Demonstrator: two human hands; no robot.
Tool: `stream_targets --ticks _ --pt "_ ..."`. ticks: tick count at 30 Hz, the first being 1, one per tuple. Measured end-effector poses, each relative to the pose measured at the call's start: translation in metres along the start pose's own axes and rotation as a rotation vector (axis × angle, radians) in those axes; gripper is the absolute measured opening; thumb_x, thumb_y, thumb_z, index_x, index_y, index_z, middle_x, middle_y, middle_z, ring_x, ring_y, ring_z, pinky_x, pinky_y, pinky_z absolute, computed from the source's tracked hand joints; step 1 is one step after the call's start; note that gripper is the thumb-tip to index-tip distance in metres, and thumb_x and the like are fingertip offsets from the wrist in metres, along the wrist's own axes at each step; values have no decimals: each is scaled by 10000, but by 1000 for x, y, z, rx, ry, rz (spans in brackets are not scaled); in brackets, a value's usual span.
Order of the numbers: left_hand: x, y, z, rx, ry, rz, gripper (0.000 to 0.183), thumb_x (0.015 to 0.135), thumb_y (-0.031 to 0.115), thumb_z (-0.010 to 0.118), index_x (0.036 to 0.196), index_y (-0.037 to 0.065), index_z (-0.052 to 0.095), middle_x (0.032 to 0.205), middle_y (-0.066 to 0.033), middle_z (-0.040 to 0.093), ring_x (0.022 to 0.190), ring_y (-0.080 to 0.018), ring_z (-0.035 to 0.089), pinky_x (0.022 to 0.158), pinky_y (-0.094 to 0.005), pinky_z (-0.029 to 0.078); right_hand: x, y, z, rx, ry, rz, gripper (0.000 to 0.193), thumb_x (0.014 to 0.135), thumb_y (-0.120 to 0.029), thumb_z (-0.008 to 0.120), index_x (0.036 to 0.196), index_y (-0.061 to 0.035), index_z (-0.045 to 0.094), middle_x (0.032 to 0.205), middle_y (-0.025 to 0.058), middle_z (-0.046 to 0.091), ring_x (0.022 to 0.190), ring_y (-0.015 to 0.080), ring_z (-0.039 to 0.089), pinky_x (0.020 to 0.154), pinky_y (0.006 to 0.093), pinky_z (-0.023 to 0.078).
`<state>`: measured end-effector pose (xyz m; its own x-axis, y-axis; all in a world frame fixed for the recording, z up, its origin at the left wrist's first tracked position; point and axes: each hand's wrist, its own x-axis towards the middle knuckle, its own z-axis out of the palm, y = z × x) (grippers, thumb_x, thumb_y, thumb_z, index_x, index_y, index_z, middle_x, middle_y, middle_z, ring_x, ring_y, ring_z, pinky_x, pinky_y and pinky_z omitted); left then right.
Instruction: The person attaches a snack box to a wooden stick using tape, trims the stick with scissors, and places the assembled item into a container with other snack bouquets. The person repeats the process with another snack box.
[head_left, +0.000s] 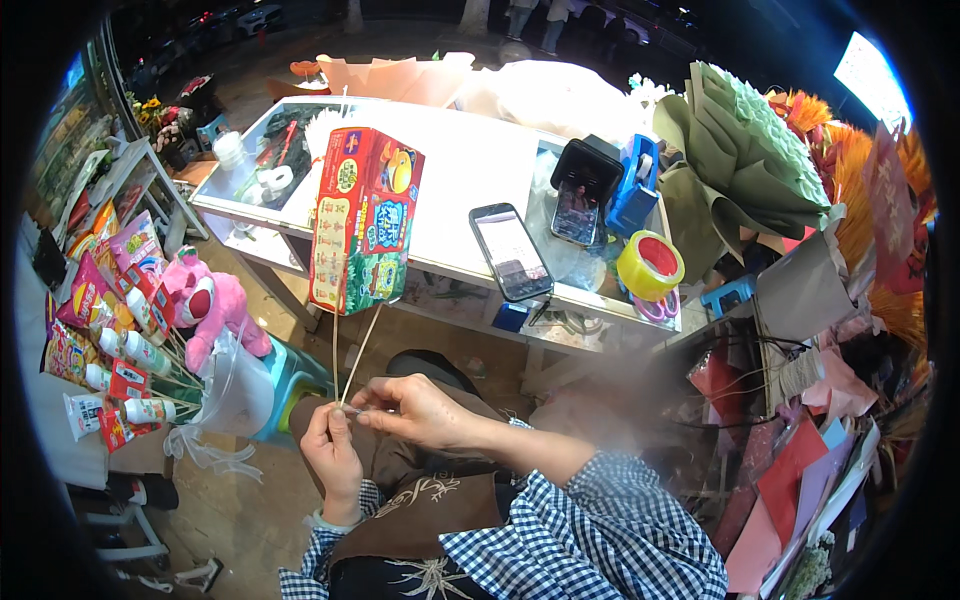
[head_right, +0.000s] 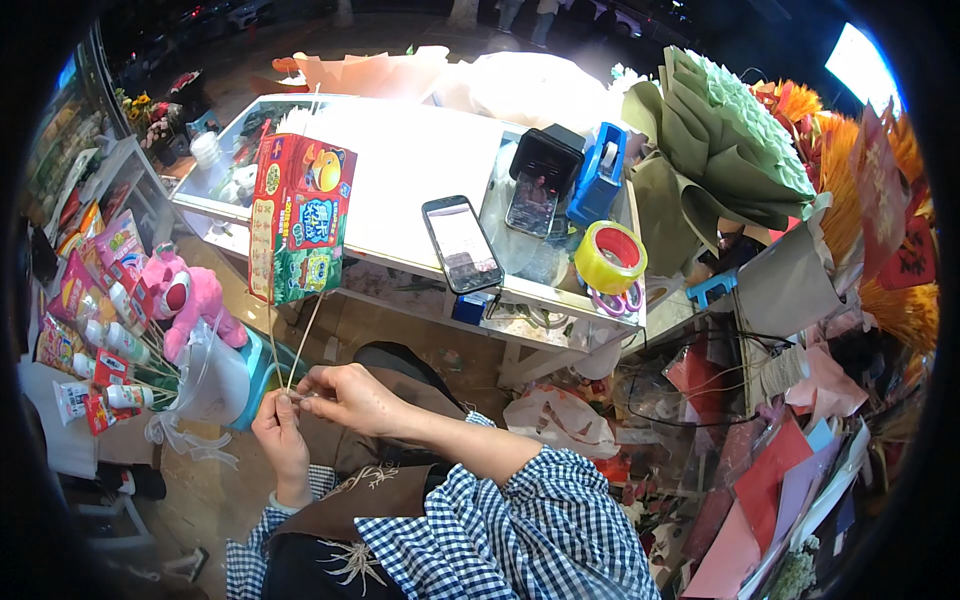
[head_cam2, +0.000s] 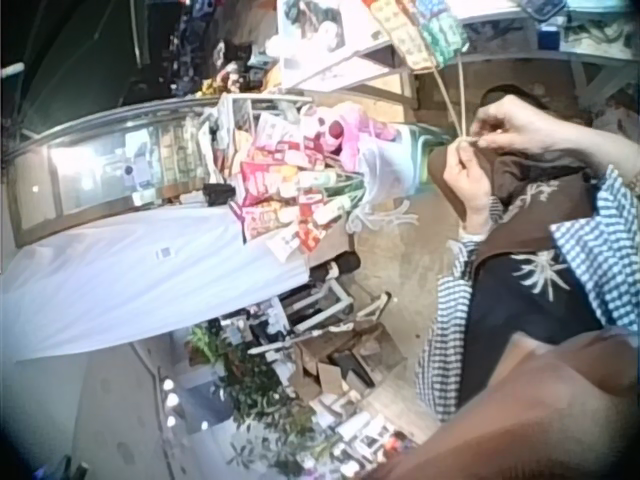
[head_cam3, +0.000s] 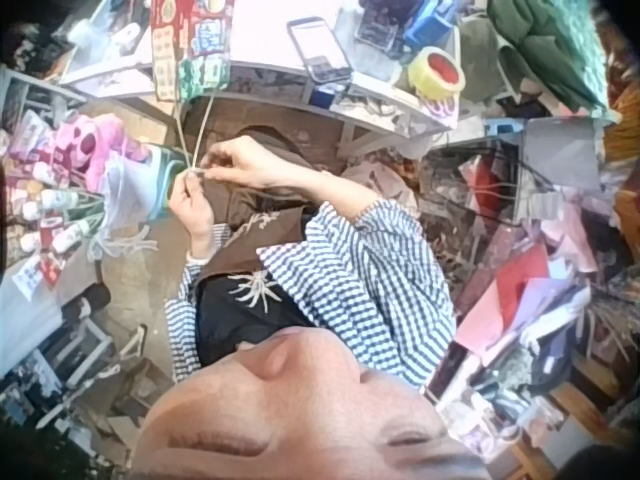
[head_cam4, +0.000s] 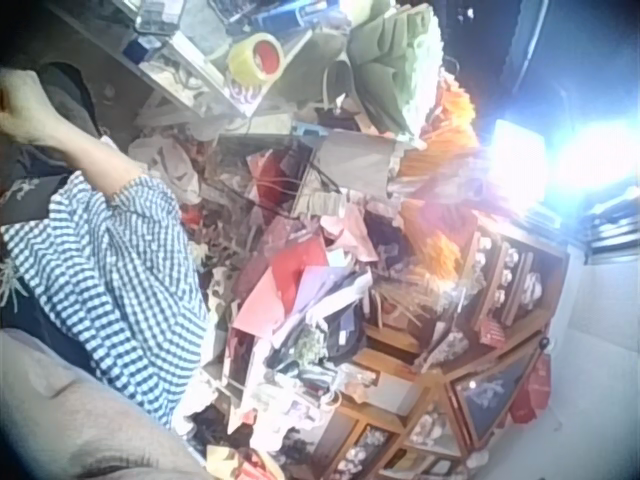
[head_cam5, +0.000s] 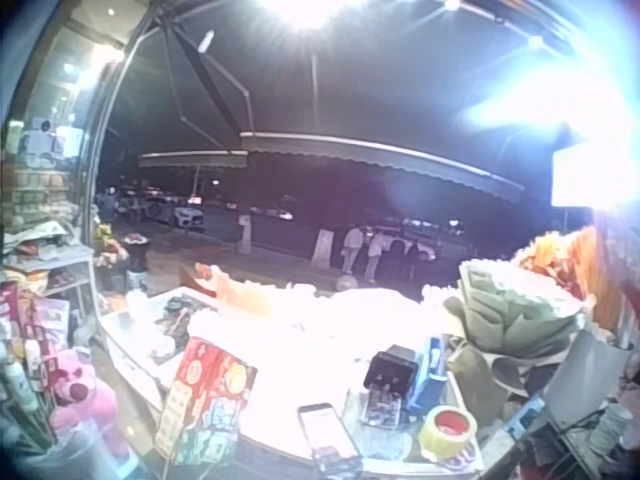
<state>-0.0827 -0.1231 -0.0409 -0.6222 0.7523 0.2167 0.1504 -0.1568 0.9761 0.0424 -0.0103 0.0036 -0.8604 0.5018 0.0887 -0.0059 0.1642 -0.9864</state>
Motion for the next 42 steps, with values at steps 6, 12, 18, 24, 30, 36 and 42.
stream_targets --ticks 6,12,18,24,30,36,42 --pt "-1 -4 -1 -3 -38 -31 246 988 201 519 879 -4 600 633 77 416 554 -9 335 491 -186 241 -3 2 -1 134 15 53 151 911 -86 583 967 49 623 677 75 629 550 114 588 506 268 472" --pt "0 -2 1 -2 -68 -16 257 987 203 521 873 -11 604 624 66 426 553 -10 345 489 -189 246 -1 -1 -6 -76 24 2 173 879 -123 635 864 49 628 637 99 617 557 127 588 519 280 461" --pt "3 -1 -6 -209 -148 -96 342 995 255 496 841 -29 608 617 33 470 527 -25 363 481 -193 260 3 -2 -4 -80 46 -28 166 849 -109 657 798 45 624 614 92 604 560 120 563 535 280 448" --pt "4 2 -18 -469 -273 -199 387 970 268 514 786 -57 613 632 -34 549 487 -45 398 458 -198 268 -2 -7 0 187 -2 12 134 850 -88 645 872 43 659 668 71 631 615 81 551 564 276 460" --pt "0 1 -20 -546 -317 -453 327 883 198 531 822 -110 624 629 -75 582 462 -76 433 422 -203 271 -7 -7 -7 102 -171 -126 242 894 -73 600 1109 24 653 754 60 672 658 67 551 583 233 448" --pt "5 -15 -30 -897 -633 -668 344 857 168 518 1019 -128 584 667 -87 596 424 -59 367 394 -207 265 -9 -5 -13 224 -263 86 220 836 -81 607 1016 34 661 610 -9 502 571 50 432 521 239 366" --pt "3 -20 -26 -993 -520 -749 343 861 126 612 1173 27 508 787 -87 591 421 -49 351 382 -175 245 -8 -3 -14 130 -204 23 212 822 -55 602 997 55 648 646 4 563 596 53 469 558 239 407"
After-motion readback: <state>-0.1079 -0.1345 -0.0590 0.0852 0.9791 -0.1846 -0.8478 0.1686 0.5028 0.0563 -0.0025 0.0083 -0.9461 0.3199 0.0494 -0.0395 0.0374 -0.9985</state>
